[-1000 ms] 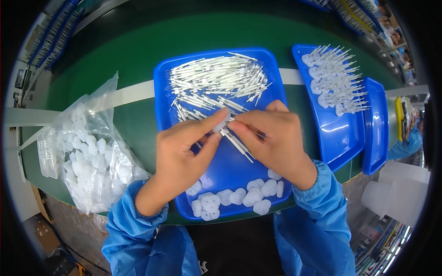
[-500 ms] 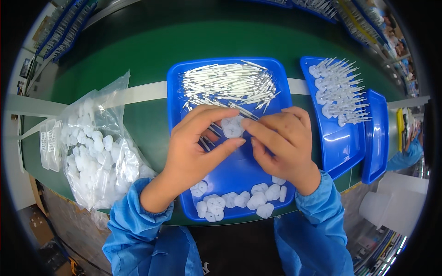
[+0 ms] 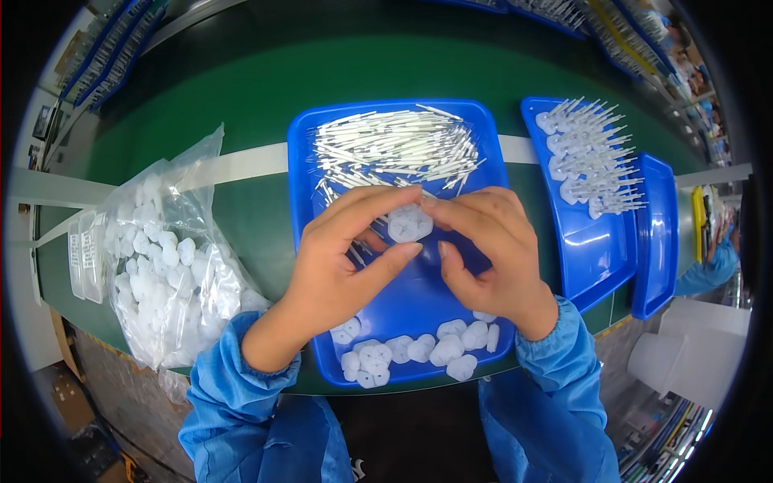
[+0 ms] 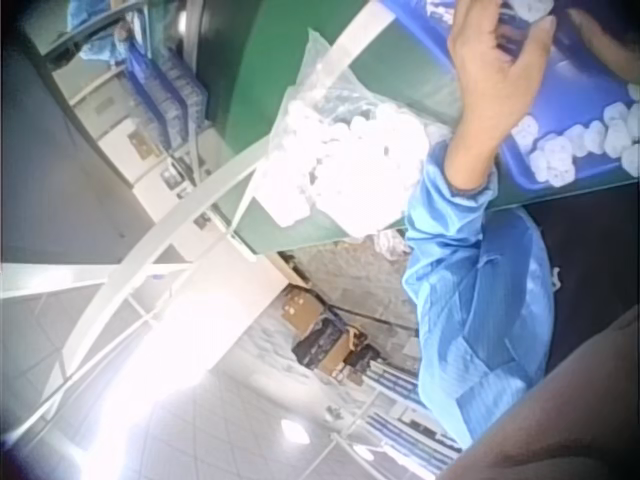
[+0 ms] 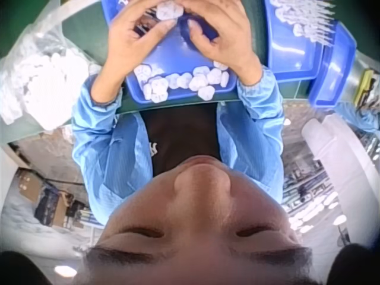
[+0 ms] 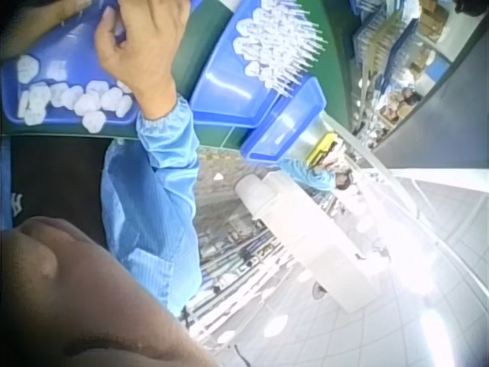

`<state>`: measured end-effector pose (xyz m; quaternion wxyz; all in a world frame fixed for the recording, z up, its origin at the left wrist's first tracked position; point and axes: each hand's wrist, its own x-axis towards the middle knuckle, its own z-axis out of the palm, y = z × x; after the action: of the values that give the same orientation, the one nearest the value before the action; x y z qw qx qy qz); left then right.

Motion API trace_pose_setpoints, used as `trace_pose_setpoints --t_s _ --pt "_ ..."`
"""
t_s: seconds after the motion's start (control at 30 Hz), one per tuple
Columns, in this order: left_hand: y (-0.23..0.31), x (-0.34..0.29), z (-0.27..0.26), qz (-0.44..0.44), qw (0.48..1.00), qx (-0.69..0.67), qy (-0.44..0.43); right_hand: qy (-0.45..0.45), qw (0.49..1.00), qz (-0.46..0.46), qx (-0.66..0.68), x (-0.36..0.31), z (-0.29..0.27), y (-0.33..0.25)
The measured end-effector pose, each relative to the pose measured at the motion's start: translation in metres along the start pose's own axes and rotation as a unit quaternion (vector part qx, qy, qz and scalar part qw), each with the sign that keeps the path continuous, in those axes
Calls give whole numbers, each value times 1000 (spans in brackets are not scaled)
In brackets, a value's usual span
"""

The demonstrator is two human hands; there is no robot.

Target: The person inserts thin white sticks into small white plastic bases with multiple holes. They pick up a base, insert several sticks into the holes, and place the completed unit into a blue tray. The process is repeated continuously throughout the video.

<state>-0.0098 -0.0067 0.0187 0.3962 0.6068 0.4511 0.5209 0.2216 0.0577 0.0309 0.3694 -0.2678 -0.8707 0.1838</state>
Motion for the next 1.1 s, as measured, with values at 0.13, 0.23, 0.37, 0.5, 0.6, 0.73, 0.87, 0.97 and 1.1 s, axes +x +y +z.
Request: trace_pose_setpoints --t_s 0.13,0.23,0.37,0.5,0.6,0.73,0.87,0.97,1.1 --pt "-1 -1 0 -7 1000 -1 -1 -7 1000 5 21 -2 0 1" --pt "-1 -1 0 -13 1000 -9 4 -14 998 34 60 -3 -1 -2" --pt "0 -1 -1 -15 1000 -15 6 -21 996 45 80 -3 -2 0" --pt "-1 -1 0 -3 1000 -2 -6 -27 995 58 71 -3 -2 -1" --pt "-1 -1 0 13 1000 21 -12 -20 996 57 62 -3 0 -2" --pt "-1 0 0 18 999 32 -11 -12 1000 5 -5 0 -3 -2" --pt "1 -1 -2 3 999 39 -13 -9 998 -56 -35 -5 -8 0" --pt "3 -1 -2 10 999 44 -25 10 1000 -17 4 -8 -7 0" --pt "1 -1 0 29 998 51 -20 26 999 16 17 -8 -5 0"
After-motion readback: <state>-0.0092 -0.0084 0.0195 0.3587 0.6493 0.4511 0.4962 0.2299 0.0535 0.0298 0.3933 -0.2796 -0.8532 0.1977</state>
